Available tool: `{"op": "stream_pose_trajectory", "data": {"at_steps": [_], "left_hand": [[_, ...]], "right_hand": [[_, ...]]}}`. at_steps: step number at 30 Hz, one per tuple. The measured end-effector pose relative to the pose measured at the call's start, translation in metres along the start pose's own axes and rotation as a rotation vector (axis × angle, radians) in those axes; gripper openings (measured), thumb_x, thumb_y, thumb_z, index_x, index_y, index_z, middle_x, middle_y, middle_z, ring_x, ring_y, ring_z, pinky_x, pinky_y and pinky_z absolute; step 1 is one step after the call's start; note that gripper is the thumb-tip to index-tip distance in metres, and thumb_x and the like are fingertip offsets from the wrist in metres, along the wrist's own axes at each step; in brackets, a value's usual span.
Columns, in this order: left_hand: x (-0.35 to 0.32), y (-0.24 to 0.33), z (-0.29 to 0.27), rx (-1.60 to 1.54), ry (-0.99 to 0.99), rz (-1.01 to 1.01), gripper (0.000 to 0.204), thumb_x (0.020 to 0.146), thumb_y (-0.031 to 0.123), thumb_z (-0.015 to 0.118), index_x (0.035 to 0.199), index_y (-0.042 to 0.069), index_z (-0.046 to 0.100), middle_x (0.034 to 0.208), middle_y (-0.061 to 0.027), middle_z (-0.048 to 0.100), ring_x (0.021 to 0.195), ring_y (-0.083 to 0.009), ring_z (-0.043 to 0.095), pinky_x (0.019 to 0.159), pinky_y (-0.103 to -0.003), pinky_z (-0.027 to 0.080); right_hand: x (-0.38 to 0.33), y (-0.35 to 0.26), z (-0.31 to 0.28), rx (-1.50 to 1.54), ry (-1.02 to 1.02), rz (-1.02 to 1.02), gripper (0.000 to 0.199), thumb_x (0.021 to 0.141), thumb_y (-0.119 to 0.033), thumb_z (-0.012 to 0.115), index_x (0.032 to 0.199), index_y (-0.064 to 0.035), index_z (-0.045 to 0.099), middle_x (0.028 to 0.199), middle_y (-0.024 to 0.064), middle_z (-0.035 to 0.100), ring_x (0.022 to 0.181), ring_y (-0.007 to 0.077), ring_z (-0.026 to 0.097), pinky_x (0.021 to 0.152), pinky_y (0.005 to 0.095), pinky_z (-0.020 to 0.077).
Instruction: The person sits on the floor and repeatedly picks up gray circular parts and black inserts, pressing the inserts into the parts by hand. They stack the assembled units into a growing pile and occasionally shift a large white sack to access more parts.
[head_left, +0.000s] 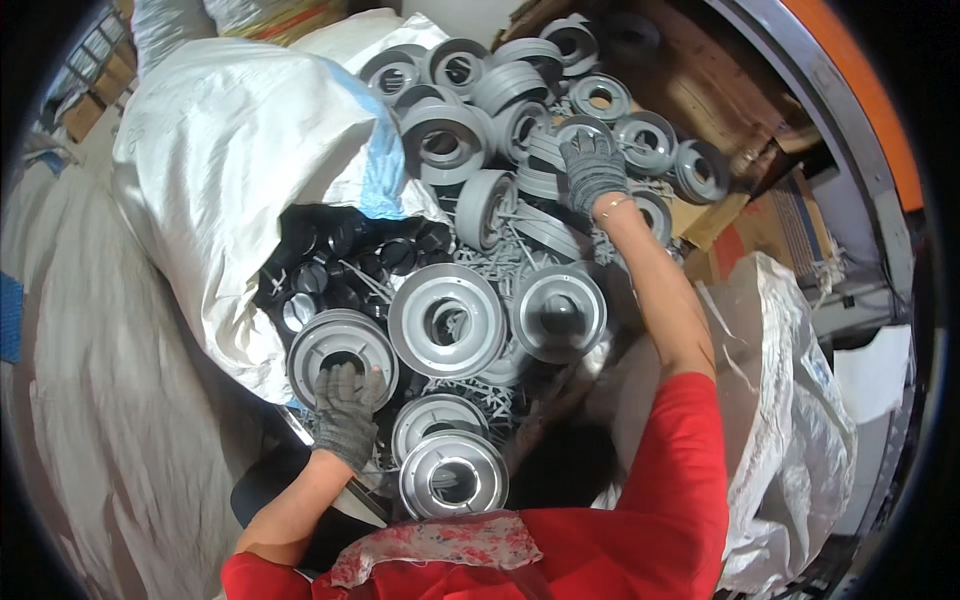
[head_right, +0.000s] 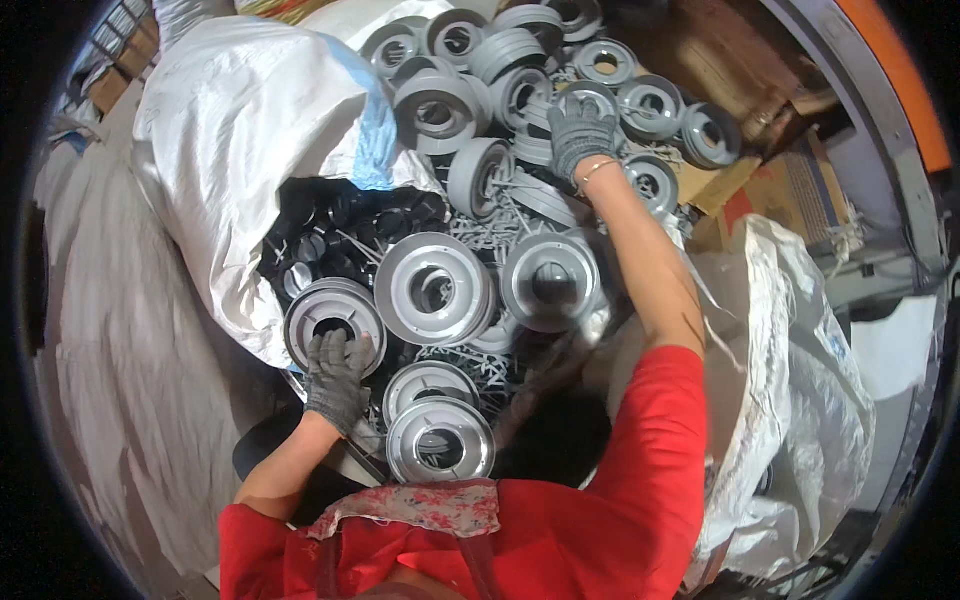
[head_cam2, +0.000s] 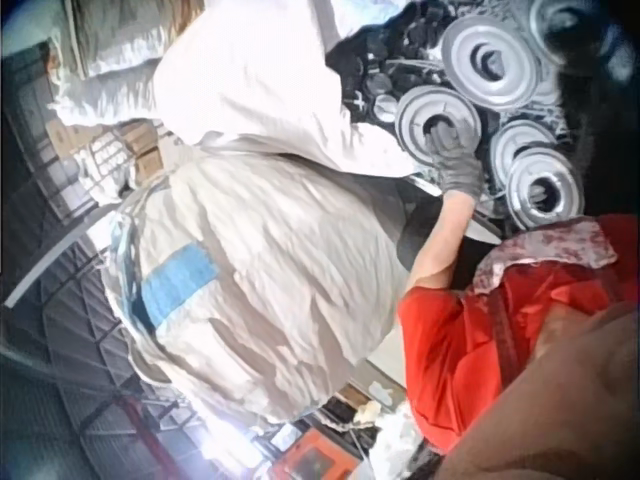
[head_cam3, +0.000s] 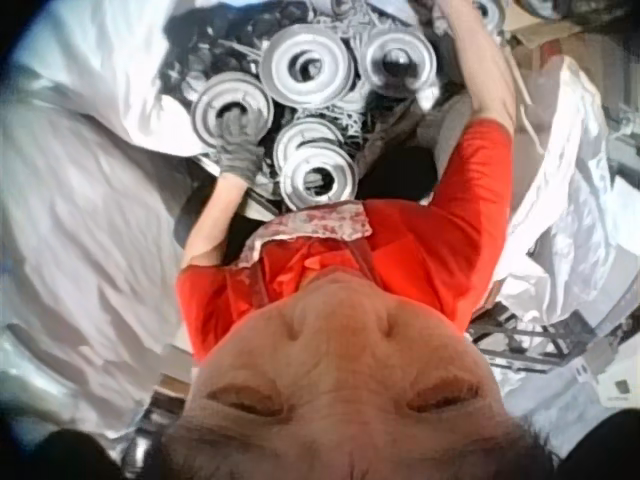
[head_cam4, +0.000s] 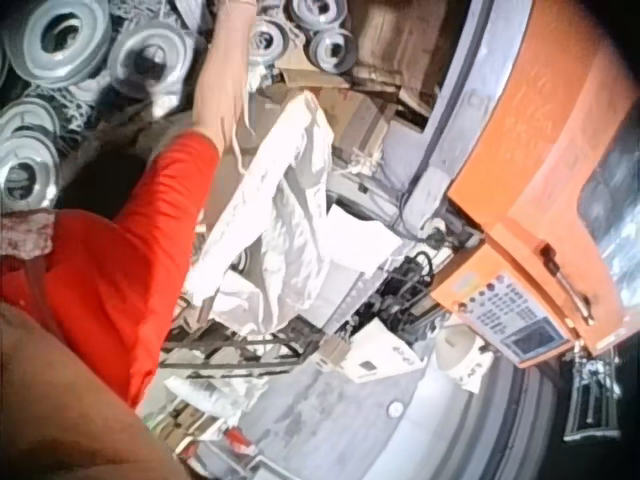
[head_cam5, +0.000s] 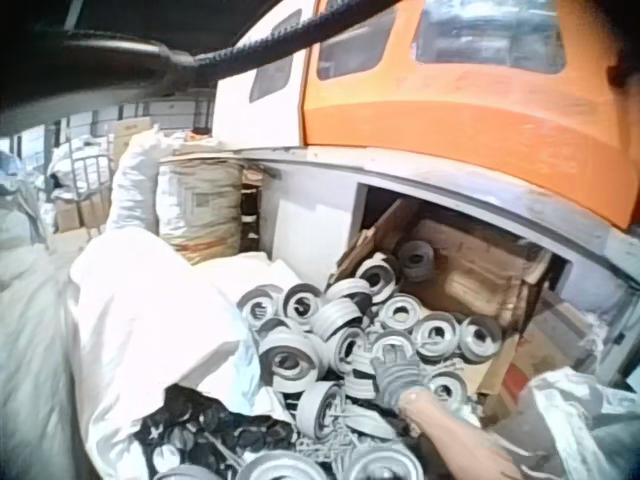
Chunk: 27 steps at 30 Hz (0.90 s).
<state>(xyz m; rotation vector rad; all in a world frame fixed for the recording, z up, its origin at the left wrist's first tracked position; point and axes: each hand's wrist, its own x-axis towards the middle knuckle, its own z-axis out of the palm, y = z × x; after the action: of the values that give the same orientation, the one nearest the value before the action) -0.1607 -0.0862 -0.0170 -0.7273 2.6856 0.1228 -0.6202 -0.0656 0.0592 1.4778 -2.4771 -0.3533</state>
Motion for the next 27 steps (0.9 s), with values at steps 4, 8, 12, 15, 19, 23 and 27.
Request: {"op": "stream_pose_trajectory", "data": {"at_steps": [4, 8, 12, 15, 19, 23, 27], "left_hand": [[0.003, -0.011, 0.016, 0.138, 0.009, 0.073, 0.067, 0.085, 0.017, 0.041, 0.145, 0.010, 0.013, 0.131, -0.0228, 0.044, 0.125, -0.0363, 0.040, 0.110, -0.049, 0.012], [0.003, -0.019, 0.013, 0.156, 0.179, 0.131, 0.066, 0.079, 0.016, 0.046, 0.140, 0.005, 0.024, 0.113, -0.0199, 0.054, 0.109, -0.0325, 0.050, 0.105, -0.050, 0.021], [0.004, -0.013, -0.013, -0.134, 0.454, 0.187, 0.071, 0.064, 0.016, 0.062, 0.131, 0.001, 0.040, 0.100, -0.0168, 0.055, 0.099, -0.0323, 0.052, 0.098, -0.051, 0.031], [-0.016, -0.006, -0.038, -0.397, 0.447, 0.082, 0.071, 0.065, 0.018, 0.070, 0.128, 0.000, 0.042, 0.105, -0.0218, 0.055, 0.100, -0.0387, 0.052, 0.092, -0.050, 0.036], [-0.036, -0.009, -0.043, -0.796, 0.457, -0.004, 0.078, 0.069, 0.031, 0.074, 0.129, -0.005, 0.039, 0.118, -0.0269, 0.051, 0.110, -0.0395, 0.050, 0.095, -0.044, 0.039], [-0.052, -0.024, -0.026, -1.297, 0.508, -0.019, 0.087, 0.068, 0.026, 0.077, 0.133, -0.009, 0.031, 0.127, -0.0243, 0.048, 0.118, -0.0292, 0.048, 0.099, -0.036, 0.038], [-0.060, -0.029, -0.037, -1.683, 0.510, 0.121, 0.083, 0.070, 0.013, 0.076, 0.136, -0.004, 0.030, 0.124, -0.0152, 0.050, 0.111, -0.0213, 0.051, 0.093, -0.034, 0.044]], "right_hand": [[0.041, 0.001, 0.091, -0.188, -0.117, 0.016, 0.044, 0.091, -0.024, 0.033, 0.134, -0.0300, 0.040, 0.147, 0.0154, 0.024, 0.132, 0.0388, 0.028, 0.097, 0.0649, 0.0252], [0.031, -0.019, 0.086, -0.125, -0.125, -0.003, 0.057, 0.084, -0.009, 0.046, 0.137, -0.0280, 0.035, 0.140, 0.0231, 0.030, 0.124, 0.0450, 0.035, 0.095, 0.0614, 0.0327], [0.004, 0.000, 0.108, 0.020, 0.017, 0.049, 0.060, 0.085, -0.013, 0.046, 0.141, -0.0240, 0.029, 0.136, 0.0275, 0.033, 0.128, 0.0451, 0.030, 0.103, 0.0554, 0.0274], [-0.032, -0.044, 0.021, -0.022, -0.166, -0.187, 0.062, 0.081, -0.018, 0.053, 0.139, -0.0205, 0.032, 0.135, 0.0272, 0.035, 0.128, 0.0447, 0.031, 0.106, 0.0549, 0.0224], [-0.108, -0.078, -0.059, 0.146, -0.160, -0.328, 0.078, 0.062, -0.017, 0.065, 0.135, -0.0201, 0.039, 0.124, 0.0239, 0.047, 0.115, 0.0410, 0.044, 0.094, 0.0494, 0.0381], [-0.165, -0.105, -0.137, 0.083, -0.430, -0.352, 0.067, 0.064, -0.029, 0.068, 0.125, -0.0110, 0.048, 0.107, 0.0277, 0.053, 0.103, 0.0408, 0.051, 0.085, 0.0470, 0.0439], [-0.216, -0.116, -0.166, 0.106, -0.298, -0.541, 0.055, 0.074, -0.023, 0.063, 0.126, -0.0127, 0.048, 0.096, 0.0196, 0.058, 0.090, 0.0360, 0.058, 0.071, 0.0437, 0.0483]]}}
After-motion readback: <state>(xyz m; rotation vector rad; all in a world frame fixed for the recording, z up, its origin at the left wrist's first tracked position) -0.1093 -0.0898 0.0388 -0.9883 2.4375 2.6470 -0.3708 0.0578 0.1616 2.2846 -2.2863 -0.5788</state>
